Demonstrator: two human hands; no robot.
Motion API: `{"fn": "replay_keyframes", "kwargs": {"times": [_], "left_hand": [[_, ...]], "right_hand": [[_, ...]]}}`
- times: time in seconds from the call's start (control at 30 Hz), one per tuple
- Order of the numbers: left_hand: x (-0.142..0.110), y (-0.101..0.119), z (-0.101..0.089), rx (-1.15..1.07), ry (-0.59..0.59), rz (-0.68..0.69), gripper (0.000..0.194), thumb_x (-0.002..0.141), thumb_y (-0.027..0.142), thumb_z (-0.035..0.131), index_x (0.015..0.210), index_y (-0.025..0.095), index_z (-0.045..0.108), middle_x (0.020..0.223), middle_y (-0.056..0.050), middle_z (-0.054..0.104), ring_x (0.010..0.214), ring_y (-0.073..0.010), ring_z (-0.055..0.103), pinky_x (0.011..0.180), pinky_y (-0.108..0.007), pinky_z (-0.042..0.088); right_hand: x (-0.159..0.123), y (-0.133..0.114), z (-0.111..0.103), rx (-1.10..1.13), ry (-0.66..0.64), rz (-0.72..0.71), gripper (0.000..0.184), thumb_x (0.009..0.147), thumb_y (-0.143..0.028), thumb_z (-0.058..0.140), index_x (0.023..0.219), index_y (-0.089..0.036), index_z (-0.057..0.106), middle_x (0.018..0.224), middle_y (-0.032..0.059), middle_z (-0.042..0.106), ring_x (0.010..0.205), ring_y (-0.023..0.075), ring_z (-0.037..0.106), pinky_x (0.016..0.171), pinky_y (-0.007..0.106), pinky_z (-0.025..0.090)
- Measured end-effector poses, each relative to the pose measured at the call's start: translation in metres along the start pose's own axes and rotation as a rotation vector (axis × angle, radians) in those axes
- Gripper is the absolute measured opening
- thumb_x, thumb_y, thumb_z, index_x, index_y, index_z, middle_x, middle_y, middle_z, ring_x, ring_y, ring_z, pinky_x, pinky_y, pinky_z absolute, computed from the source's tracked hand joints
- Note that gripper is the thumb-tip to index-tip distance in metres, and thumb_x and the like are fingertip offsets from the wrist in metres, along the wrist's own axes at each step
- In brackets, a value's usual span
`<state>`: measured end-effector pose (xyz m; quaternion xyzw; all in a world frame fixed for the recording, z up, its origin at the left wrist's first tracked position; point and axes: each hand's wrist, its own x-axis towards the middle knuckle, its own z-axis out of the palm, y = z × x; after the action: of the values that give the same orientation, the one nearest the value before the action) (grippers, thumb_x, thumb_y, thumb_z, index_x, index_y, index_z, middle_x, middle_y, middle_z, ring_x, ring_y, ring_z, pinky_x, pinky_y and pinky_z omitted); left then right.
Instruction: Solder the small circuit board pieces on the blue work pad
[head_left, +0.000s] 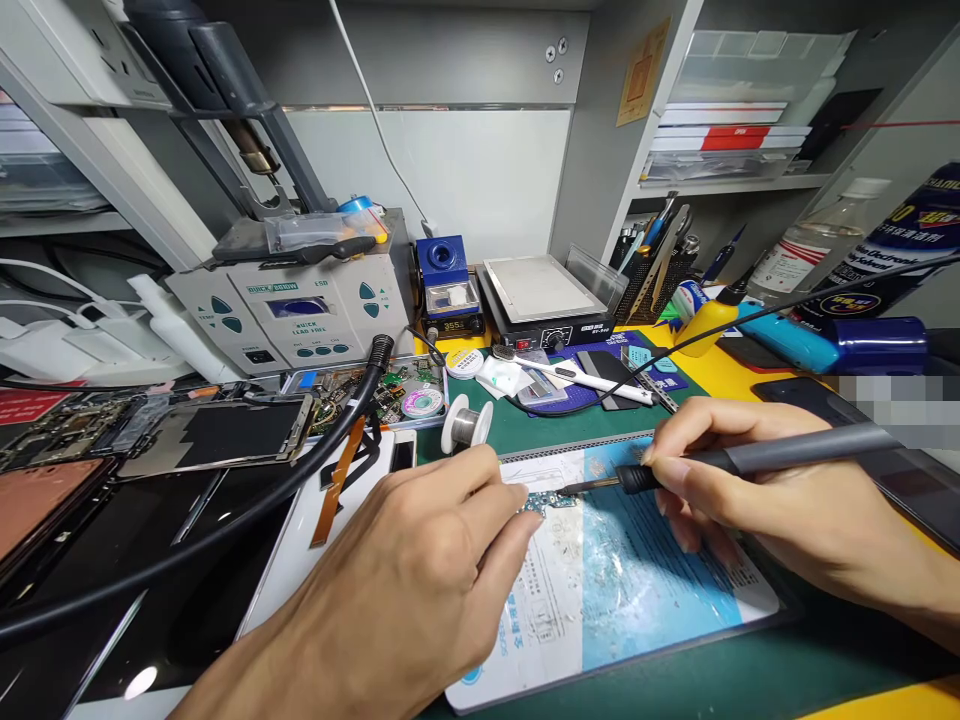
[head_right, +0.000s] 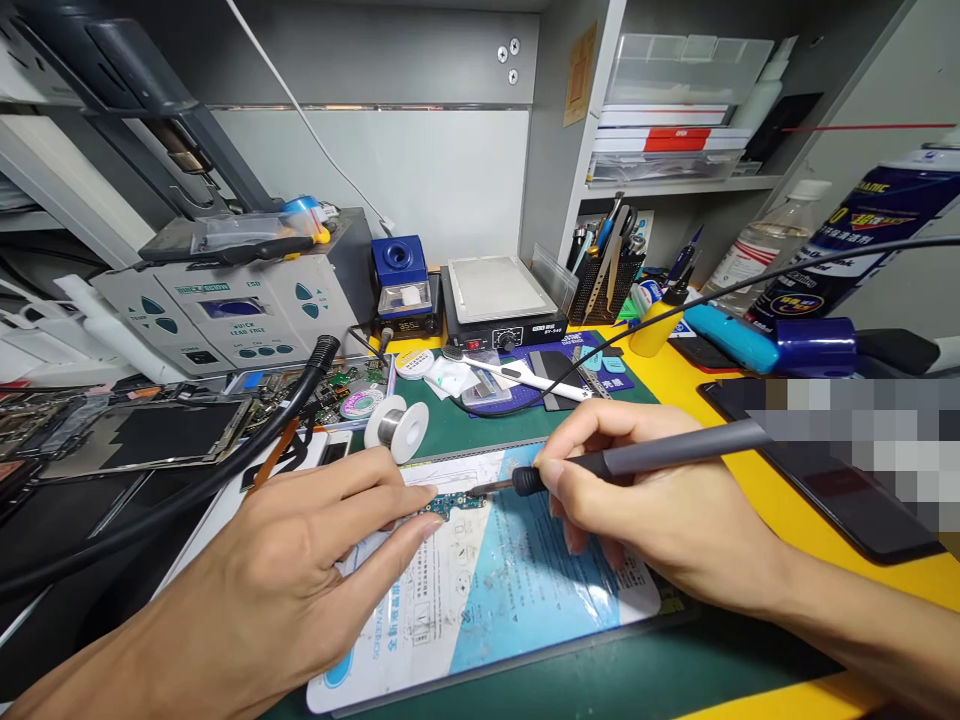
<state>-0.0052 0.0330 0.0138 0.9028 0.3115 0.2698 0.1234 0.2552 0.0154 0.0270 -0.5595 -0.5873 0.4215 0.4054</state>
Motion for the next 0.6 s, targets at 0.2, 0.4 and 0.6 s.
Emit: {"fn": "replay_keyframes", "kwargs": {"times": [0.2, 0.4, 0.6], "left_hand": [[0.0031, 0.0014, 0.0003, -0.006, 0.026, -0.015, 0.017, 0.095, 0.013, 0.056, 0.096, 0.017, 0.073, 0.074, -0.001, 0.053, 0.064, -0.0142, 0.050, 0.057, -0.029, 0.038], [-0.0002, -0.0011, 0.0008, -0.020, 0.050, -0.016, 0.018, 0.093, 0.012, 0.058, 0.103, 0.016, 0.073, 0.076, -0.002, 0.056, 0.064, -0.0149, 0.053, 0.059, -0.030, 0.042], [-0.0014, -0.0008, 0.0012, -0.002, 0.054, 0.006, 0.016, 0.092, 0.012, 0.059, 0.102, 0.015, 0.072, 0.075, -0.002, 0.056, 0.063, -0.0150, 0.053, 0.057, -0.030, 0.042]], "right_hand": [[0.0031, 0.0046, -0.0026, 0.219, 0.000, 0.077, 0.026, 0.079, -0.041, 0.077, 0.068, -0.020, 0.066, 0.045, 0.0018, 0.063, 0.033, 0.0158, 0.057, 0.024, 0.018, 0.040], [0.0068, 0.0013, -0.0047, 0.344, -0.048, 0.161, 0.026, 0.077, -0.039, 0.079, 0.068, -0.019, 0.065, 0.045, -0.0003, 0.060, 0.030, 0.0133, 0.053, 0.024, 0.017, 0.040], [0.0079, 0.0044, -0.0035, 0.349, 0.036, 0.134, 0.019, 0.072, -0.034, 0.083, 0.072, -0.019, 0.071, 0.041, -0.0051, 0.050, 0.030, 0.0072, 0.042, 0.025, 0.012, 0.034]]}}
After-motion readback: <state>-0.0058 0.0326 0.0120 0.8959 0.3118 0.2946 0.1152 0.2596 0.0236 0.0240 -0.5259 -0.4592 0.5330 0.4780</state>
